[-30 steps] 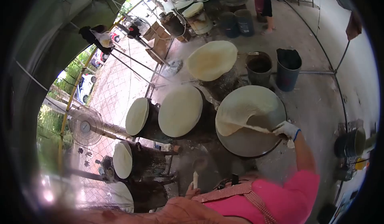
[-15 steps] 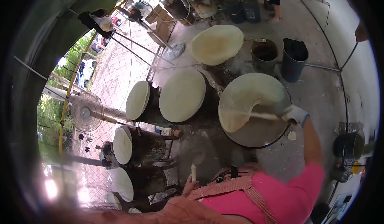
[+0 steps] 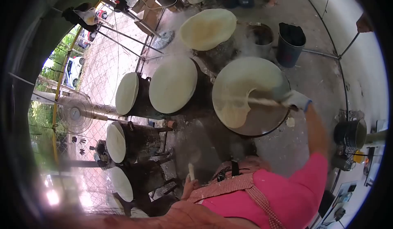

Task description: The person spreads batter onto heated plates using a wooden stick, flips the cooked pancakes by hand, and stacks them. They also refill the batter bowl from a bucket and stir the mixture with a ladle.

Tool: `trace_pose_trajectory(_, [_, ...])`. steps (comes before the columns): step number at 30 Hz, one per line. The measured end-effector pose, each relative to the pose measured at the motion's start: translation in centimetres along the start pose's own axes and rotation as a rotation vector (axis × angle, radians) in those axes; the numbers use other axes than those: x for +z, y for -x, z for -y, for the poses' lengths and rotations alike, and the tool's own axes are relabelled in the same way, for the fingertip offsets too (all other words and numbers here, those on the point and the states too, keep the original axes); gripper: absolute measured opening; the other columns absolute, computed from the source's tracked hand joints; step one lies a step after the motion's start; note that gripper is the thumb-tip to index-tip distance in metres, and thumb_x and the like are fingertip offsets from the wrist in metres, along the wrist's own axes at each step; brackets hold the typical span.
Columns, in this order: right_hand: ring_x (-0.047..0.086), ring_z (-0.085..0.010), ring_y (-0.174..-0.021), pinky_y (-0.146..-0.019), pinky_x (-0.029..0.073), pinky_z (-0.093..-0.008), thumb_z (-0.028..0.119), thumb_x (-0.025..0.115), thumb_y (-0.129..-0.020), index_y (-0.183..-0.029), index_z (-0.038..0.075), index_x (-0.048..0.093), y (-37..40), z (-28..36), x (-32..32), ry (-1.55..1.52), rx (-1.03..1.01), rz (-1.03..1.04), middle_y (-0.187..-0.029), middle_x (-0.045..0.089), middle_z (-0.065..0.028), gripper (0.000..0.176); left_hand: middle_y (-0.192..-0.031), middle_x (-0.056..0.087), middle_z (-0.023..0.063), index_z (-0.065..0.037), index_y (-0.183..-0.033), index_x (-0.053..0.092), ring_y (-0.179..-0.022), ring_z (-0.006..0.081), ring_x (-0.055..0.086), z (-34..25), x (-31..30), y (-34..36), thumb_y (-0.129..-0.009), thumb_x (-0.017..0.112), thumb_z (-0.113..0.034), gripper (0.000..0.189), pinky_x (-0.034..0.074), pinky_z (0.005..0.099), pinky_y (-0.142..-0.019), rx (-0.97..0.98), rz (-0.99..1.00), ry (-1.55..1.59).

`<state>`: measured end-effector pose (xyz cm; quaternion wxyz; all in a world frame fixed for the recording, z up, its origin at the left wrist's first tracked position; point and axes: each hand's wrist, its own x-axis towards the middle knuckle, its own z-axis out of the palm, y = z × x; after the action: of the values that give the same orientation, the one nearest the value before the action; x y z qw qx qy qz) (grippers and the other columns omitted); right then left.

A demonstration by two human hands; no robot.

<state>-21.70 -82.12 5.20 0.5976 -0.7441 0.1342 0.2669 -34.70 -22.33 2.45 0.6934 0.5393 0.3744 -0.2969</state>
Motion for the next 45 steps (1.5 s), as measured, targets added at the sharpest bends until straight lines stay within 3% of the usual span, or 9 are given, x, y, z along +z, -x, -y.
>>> trace_pose_trajectory(4, [0.044,-0.0094,-0.041,-0.037,0.034,-0.0286,0.013,0.065,-0.068,-0.086,0.001,0.066,-9.5,-3.6,0.9,0.336,-0.959,-0.161,-0.052,0.051,-0.0009,0.022,-0.064,0.038,-0.0001,-0.016,-0.116,0.035,-0.047,0.0081,0.037,-0.2,-0.7,-0.2,-0.078,0.047,0.005,0.045,0.030,0.0203,-0.039,-0.002,-0.019,-0.069])
trace_pose_trajectory(6, [0.044,-0.0101,-0.041,-0.037,0.035,-0.0288,0.014,0.064,-0.067,-0.090,0.004,0.067,-6.5,-3.6,1.9,0.177,-0.035,0.017,-0.053,0.052,-0.0023,0.025,-0.064,0.038,-0.0002,-0.016,-0.116,0.035,-0.047,0.0081,0.038,-0.9,-2.5,-0.3,-0.078,0.047,0.005,0.045,0.029,0.0202,-0.038,0.000,0.048,-0.058])
trace_pose_trajectory(10, [0.044,-0.0100,-0.039,-0.037,0.035,-0.0263,0.012,0.062,-0.073,-0.098,0.002,0.066,13.2,-0.8,5.3,0.178,0.312,-0.044,-0.053,0.053,-0.0011,0.027,-0.059,0.035,0.0000,-0.021,-0.118,0.032,-0.041,0.0086,0.035,-2.3,-5.9,-0.4,-0.079,0.046,0.003,0.048,0.027,0.0220,-0.034,-0.065,0.022,-0.123])
trace_pose_trajectory(15, [0.042,-0.0083,-0.039,-0.036,0.032,-0.0245,0.018,0.062,-0.079,-0.094,0.003,0.066,23.7,-14.7,18.8,-0.489,0.138,-0.639,-0.051,0.050,0.0004,0.021,-0.056,0.034,0.0000,-0.027,-0.116,0.032,-0.036,0.0090,0.032,-4.3,-9.6,-5.0,-0.080,0.045,0.002,0.048,0.025,0.0227,-0.031,-0.036,0.099,-0.311])
trace_pose_trajectory(17, [0.047,-0.0084,-0.044,-0.039,0.037,-0.0253,0.021,0.066,-0.077,-0.089,0.004,0.067,18.9,-12.0,28.0,-0.408,0.274,-0.853,-0.058,0.055,-0.0022,0.021,-0.056,0.033,-0.0007,-0.026,-0.108,0.034,-0.036,0.0081,0.031,-4.1,-11.2,-5.5,-0.080,0.045,0.002,0.041,0.024,0.0220,-0.030,-0.110,0.126,-0.288])
trace_pose_trajectory(21, [0.061,-0.0244,-0.063,-0.059,0.049,-0.0365,0.030,0.063,-0.078,-0.091,0.006,0.067,3.3,-8.0,40.6,0.066,-0.242,-1.192,-0.072,0.063,-0.0121,0.028,-0.056,0.033,-0.0016,-0.022,-0.095,0.035,-0.036,0.0066,0.030,-6.5,-12.6,-5.1,-0.081,0.046,0.000,0.028,0.023,0.0216,-0.029,-0.131,0.237,-0.212])
trace_pose_trajectory(27, [0.059,-0.0347,-0.072,-0.066,0.046,-0.0440,0.031,0.051,-0.083,-0.097,0.018,0.065,8.2,-6.9,40.2,0.627,0.317,-1.100,-0.070,0.060,-0.0152,0.024,-0.054,0.031,-0.0028,-0.024,-0.097,0.039,-0.035,0.0066,0.028,-7.1,-16.3,-4.4,-0.083,0.048,-0.004,0.026,0.022,0.0199,-0.029,-0.281,0.531,0.046])
trace_pose_trajectory(33, [0.059,-0.0360,-0.080,-0.071,0.046,-0.0435,0.030,0.049,-0.083,-0.094,0.013,0.065,3.3,-3.9,40.1,0.014,-0.048,-1.284,-0.083,0.062,-0.0180,0.025,-0.049,0.027,-0.0043,-0.013,-0.058,0.033,-0.036,0.0084,0.029,-5.9,-16.3,-2.3,-0.084,0.047,-0.013,0.030,0.026,0.0223,-0.030,-0.297,0.681,0.292])
trace_pose_trajectory(45, [0.060,-0.0352,-0.082,-0.071,0.046,-0.0439,0.036,0.053,-0.080,-0.092,0.010,0.065,3.1,-4.5,34.7,0.328,0.003,-1.234,-0.084,0.063,-0.0183,0.031,-0.050,0.033,-0.0017,-0.010,-0.063,0.036,-0.038,0.0095,0.032,-5.0,-14.7,-2.7,-0.084,0.047,-0.017,0.025,0.029,0.0228,-0.035,-0.499,0.896,0.536])
